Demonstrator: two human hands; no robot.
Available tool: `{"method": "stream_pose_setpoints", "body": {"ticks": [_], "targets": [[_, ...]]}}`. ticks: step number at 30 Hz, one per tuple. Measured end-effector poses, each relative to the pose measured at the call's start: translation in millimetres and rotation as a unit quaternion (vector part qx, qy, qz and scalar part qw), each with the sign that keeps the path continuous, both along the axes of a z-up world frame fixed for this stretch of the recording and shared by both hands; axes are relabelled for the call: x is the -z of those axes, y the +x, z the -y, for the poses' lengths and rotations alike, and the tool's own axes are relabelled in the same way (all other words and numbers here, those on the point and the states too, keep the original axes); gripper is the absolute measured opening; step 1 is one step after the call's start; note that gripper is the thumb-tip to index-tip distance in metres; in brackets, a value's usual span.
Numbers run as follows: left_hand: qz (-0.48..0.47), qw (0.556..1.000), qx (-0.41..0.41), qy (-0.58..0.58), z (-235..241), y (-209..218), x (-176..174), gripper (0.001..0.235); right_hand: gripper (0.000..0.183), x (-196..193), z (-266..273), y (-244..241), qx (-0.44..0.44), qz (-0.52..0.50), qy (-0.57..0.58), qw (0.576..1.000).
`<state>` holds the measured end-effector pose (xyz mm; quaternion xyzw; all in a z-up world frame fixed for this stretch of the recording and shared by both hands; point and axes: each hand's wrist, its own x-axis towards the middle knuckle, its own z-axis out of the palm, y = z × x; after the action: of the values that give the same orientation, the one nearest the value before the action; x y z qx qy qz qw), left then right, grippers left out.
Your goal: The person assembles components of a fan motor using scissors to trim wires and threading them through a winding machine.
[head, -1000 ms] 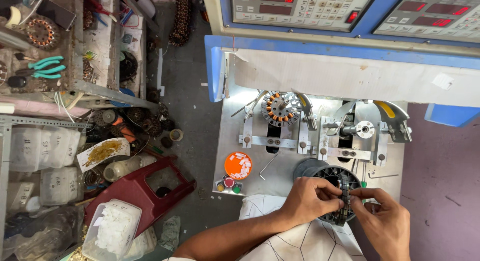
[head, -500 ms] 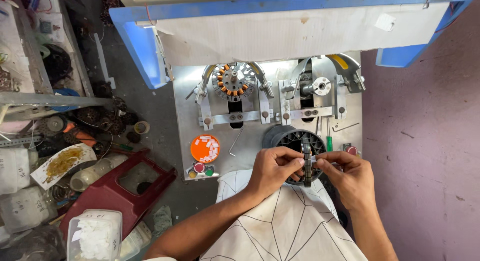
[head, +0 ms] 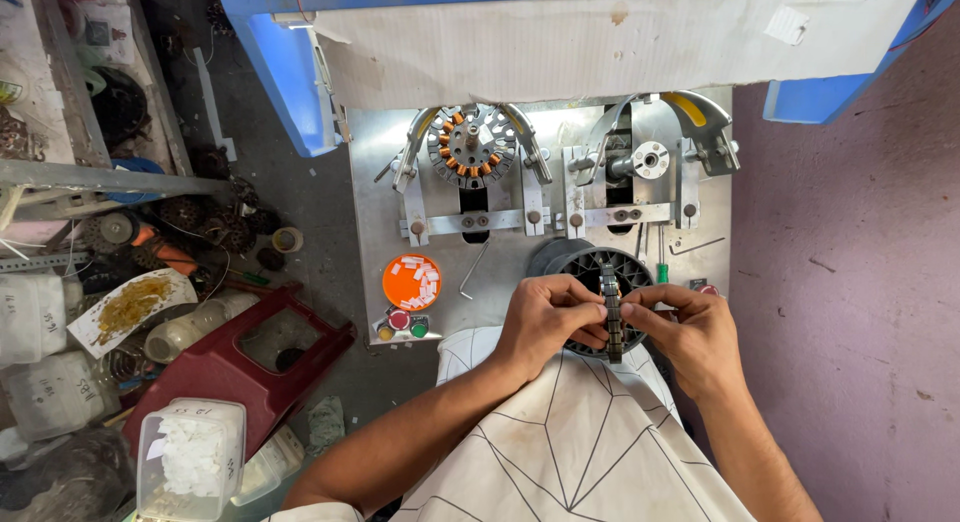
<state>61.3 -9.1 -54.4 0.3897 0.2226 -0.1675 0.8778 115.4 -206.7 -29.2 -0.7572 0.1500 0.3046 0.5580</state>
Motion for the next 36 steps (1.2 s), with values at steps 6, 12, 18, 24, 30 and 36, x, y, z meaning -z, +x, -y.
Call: {"method": "stream_pose_setpoints", "body": {"ticks": [6,12,18,24,30,36], "targets": [[-0.018,1.0,0.011,-0.012,2.4,3.7,4.6,0.005,0.013,-9.9,-9.8,-0.1,-0.015,0.016,-0.045,0.999],[-0.002,1.0,-0.003,-0.006,1.0,-1.4,6.3,0.007,0.015,-11.6,-14.4,-1.6,-0.049,0.03,-0.049,0.997],[0.02,1.0,0.012,0.007,-4.3,0.6,4.8,0.012,0.019,-17.8,-11.1,1.0,-0.084,0.027,-0.101,0.991],[0.136,0.989,0.052,0.035,-8.5,-19.8,8.1,0.034,0.018,-8.6,7.0,3.4,-0.195,0.142,0.012,0.97],[0.192,0.972,0.026,0.134,2.7,-31.6,20.6,0.039,0.044,-1.3,12.4,16.6,-0.296,0.157,0.003,0.942],[0.235,0.948,-0.012,0.214,5.6,-35.0,23.6,0.031,0.05,17.5,8.0,34.6,-0.359,0.165,0.162,0.904]]}}
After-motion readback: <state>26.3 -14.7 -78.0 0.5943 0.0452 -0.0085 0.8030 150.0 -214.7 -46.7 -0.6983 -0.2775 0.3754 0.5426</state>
